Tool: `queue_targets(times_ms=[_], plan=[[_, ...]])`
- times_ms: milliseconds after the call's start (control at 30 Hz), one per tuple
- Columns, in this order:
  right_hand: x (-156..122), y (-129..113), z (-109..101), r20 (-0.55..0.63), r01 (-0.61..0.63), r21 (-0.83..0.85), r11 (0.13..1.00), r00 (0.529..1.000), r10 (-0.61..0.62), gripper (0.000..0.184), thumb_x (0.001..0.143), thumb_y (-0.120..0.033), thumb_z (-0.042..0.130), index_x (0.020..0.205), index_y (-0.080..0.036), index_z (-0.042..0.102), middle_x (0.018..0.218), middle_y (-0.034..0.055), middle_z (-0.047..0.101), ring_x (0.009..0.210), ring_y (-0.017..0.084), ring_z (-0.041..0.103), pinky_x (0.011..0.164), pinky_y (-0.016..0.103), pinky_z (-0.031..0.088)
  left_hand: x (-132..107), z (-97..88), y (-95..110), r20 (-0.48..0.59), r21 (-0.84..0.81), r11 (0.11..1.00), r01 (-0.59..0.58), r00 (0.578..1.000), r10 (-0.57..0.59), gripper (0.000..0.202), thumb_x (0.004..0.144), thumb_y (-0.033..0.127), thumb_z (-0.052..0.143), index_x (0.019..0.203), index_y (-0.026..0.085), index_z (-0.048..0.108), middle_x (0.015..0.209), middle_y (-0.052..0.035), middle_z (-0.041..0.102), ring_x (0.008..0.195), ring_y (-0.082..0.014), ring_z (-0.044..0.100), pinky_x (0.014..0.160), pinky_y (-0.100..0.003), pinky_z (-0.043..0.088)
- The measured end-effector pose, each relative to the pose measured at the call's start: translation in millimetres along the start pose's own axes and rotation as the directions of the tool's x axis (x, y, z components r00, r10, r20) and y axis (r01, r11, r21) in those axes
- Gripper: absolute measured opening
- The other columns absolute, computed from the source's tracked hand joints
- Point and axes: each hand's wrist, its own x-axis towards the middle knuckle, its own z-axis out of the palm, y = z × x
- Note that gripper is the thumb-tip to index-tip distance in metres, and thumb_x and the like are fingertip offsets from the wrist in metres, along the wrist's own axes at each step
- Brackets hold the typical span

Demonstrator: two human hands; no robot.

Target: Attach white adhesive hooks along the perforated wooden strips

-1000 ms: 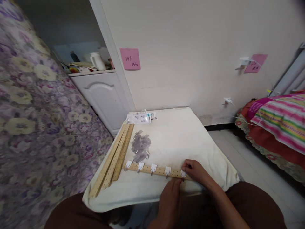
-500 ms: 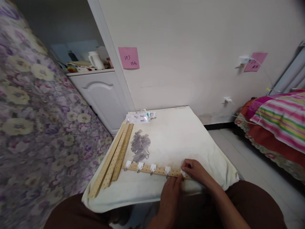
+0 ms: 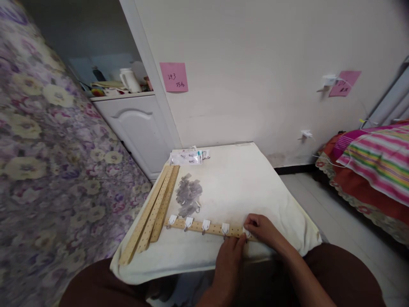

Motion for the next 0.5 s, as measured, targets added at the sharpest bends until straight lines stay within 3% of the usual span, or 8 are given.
queue_targets(times_ms=[233,500], plan=[[-1.9,1.3,-3.8,0.085,0.014,0.039,0.999,0.996,-0.017,0.009,0.071,-0.024,0.060,0.074,-0.016,0.064,0.062,-0.0017,0.059,0.059,0.012,0.051,0.053,0.022,0.035,2.1,0.9,-0.1,-0.012,0.016,1.000,0.008,1.000,-0.008,0.051,0.084,0.007,0.041,0.132,0.026,0.043,0.107,-0.0070,0.059,0.098,-0.0199,0.053,0.085,-0.037,0.048],[-2.3,1.0,-3.7,0.102,-0.001,0.083,0.997,0.995,-0.008,0.010,0.069,-0.024,0.063,0.074,-0.015,0.064,0.062,-0.0015,0.060,0.058,0.012,0.051,0.053,0.022,0.035,1.8,2.4,-1.5,0.009,0.018,1.000,0.013,1.000,-0.013,0.050,0.086,0.008,0.040,0.133,0.025,0.042,0.107,-0.0074,0.058,0.097,-0.0206,0.052,0.084,-0.037,0.047]])
